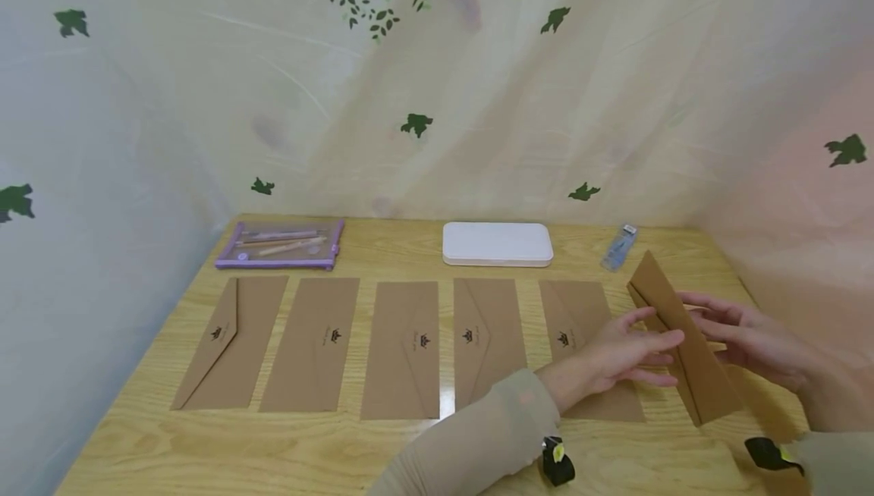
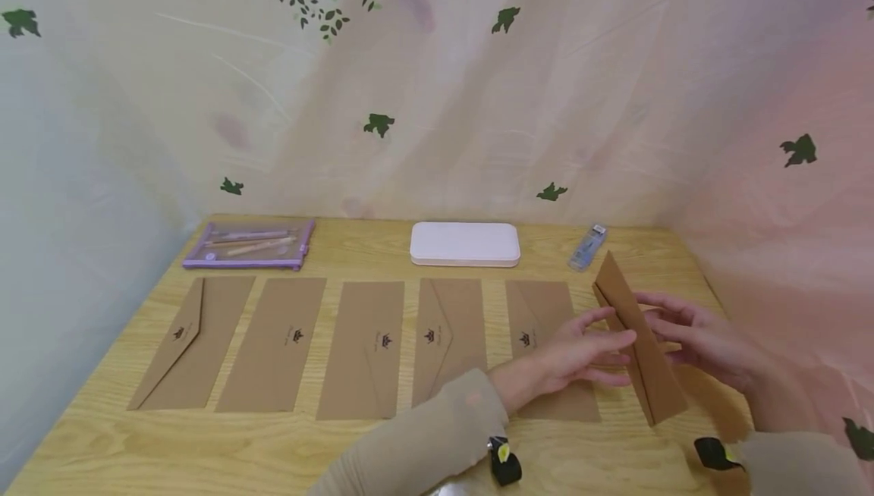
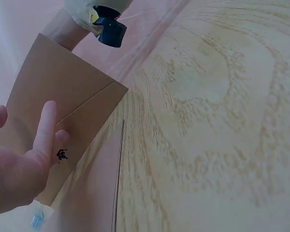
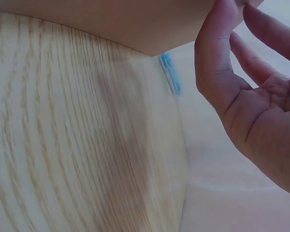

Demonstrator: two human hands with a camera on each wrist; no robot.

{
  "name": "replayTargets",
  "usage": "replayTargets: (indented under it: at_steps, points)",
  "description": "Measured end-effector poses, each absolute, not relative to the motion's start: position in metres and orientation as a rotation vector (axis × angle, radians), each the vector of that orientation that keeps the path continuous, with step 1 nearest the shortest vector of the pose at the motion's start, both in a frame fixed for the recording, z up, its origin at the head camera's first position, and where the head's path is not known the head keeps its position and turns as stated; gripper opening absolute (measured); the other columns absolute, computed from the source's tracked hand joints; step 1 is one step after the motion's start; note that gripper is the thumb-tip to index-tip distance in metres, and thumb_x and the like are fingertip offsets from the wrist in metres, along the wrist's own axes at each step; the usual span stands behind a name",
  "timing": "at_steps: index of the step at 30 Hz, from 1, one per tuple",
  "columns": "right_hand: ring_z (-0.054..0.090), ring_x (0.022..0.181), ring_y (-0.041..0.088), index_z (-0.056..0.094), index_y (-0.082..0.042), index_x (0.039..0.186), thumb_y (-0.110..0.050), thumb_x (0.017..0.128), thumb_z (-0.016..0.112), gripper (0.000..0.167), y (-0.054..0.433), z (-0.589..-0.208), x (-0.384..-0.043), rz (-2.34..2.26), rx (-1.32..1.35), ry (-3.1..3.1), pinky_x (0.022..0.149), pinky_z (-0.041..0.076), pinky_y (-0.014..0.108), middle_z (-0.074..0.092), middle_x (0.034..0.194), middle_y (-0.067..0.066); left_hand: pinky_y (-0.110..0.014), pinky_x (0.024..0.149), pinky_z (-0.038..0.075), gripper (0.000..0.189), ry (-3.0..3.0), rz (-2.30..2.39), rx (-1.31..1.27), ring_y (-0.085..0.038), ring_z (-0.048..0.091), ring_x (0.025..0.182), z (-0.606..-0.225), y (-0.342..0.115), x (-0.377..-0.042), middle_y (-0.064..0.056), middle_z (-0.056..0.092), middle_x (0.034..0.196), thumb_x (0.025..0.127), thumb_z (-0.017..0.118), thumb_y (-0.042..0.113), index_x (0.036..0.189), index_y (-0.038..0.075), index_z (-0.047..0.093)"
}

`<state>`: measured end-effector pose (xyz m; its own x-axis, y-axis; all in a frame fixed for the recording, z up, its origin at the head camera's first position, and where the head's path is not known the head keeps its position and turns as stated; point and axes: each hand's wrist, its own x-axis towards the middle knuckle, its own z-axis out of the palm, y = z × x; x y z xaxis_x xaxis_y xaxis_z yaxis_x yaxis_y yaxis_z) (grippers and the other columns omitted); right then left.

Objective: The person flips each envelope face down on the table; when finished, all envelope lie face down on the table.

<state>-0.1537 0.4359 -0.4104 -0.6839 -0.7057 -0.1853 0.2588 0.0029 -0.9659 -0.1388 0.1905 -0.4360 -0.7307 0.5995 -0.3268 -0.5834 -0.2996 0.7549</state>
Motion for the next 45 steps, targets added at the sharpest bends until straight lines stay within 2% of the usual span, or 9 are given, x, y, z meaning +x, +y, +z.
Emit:
replayTargets:
  at_steps: [5,10,14,20,24,27,34,43,45]
  points:
    - [0.06,0.121,0.014,0.043,-0.032,0.154,0.0,0.11,0.031,0.056,0.432,-0.412,-0.151,-1.693,-0.438,1.748,0.094,0.056,0.043,0.058,0.14,-0.01,-0.053,0.085,0.058,0.052,1.184,2.064,0.031,-0.031,0.068,0.104,-0.437,0.189,-0.14,-0.011,0.068,0.113,0.097,0.07,0.012,0.143,0.024,0.049]
    - [0.064,0.114,0.016,0.038,-0.018,0.157,0.002,0.107,0.039,0.054,0.429,-0.416,-0.149,-1.652,-0.426,1.874,0.093,0.057,0.041,0.054,0.128,-0.006,-0.052,0.083,0.059,0.054,1.211,2.046,0.052,-0.033,0.069,0.104,-0.438,0.188,-0.14,-0.015,0.058,0.133,0.096,0.072,0.013,0.144,0.023,0.048]
    - [0.062,0.118,0.01,0.041,-0.011,0.155,0.005,0.106,0.041,0.052,0.43,-0.424,-0.15,-1.69,-0.424,1.875,0.094,0.056,0.037,0.057,0.132,-0.011,-0.053,0.081,0.06,0.054,1.269,2.051,0.071,-0.031,0.07,0.101,-0.441,0.19,-0.139,-0.011,0.064,0.124,0.095,0.071,0.005,0.141,0.022,0.051]
    - [0.063,0.115,0.008,0.056,-0.023,0.145,0.002,0.106,0.045,0.048,0.433,-0.436,-0.153,-1.691,-0.309,1.915,0.091,0.057,0.032,0.058,0.13,-0.012,-0.055,0.077,0.06,0.063,1.371,2.067,0.064,-0.035,0.071,0.088,-0.449,0.194,-0.134,-0.01,0.066,0.101,0.085,0.065,-0.02,0.134,0.017,0.053]
    - [0.065,0.112,0.008,0.06,-0.031,0.14,0.0,0.106,0.048,0.047,0.438,-0.439,-0.154,-1.672,-0.271,1.943,0.089,0.058,0.03,0.059,0.126,-0.012,-0.059,0.078,0.058,0.067,1.39,2.104,0.023,-0.039,0.07,0.087,-0.452,0.196,-0.131,-0.011,0.063,0.099,0.081,0.063,-0.026,0.132,0.016,0.051]
    - [0.066,0.109,0.007,0.061,-0.031,0.139,0.0,0.106,0.049,0.047,0.443,-0.441,-0.153,-1.672,-0.249,1.996,0.087,0.059,0.03,0.062,0.123,-0.013,-0.062,0.079,0.057,0.071,1.387,2.133,-0.005,-0.04,0.069,0.087,-0.453,0.196,-0.13,-0.012,0.061,0.1,0.079,0.062,-0.029,0.132,0.016,0.049]
    - [0.066,0.101,0.002,0.066,-0.036,0.13,-0.001,0.102,0.058,0.045,0.446,-0.447,-0.152,-1.618,-0.144,2.171,0.078,0.06,0.029,0.067,0.113,-0.013,-0.06,0.076,0.058,0.071,1.436,2.101,-0.005,-0.042,0.07,0.086,-0.452,0.19,-0.131,-0.012,0.061,0.102,0.08,0.064,-0.028,0.135,0.014,0.05]
    - [0.068,0.091,0.006,0.062,-0.052,0.108,-0.01,0.101,0.064,0.043,0.45,-0.442,-0.159,-1.486,-0.012,2.226,0.074,0.061,0.031,0.066,0.106,-0.012,-0.052,0.076,0.061,0.038,1.453,1.939,0.158,-0.039,0.071,0.095,-0.447,0.173,-0.135,-0.01,0.067,0.102,0.091,0.063,-0.018,0.122,0.004,0.061]
    - [0.068,0.089,0.008,0.06,-0.054,0.108,-0.011,0.101,0.064,0.043,0.45,-0.44,-0.16,-1.463,-0.009,2.228,0.073,0.061,0.032,0.066,0.106,-0.01,-0.049,0.076,0.061,0.039,1.498,1.883,0.162,-0.04,0.072,0.094,-0.444,0.171,-0.135,-0.009,0.069,0.101,0.092,0.065,-0.013,0.129,-0.002,0.059]
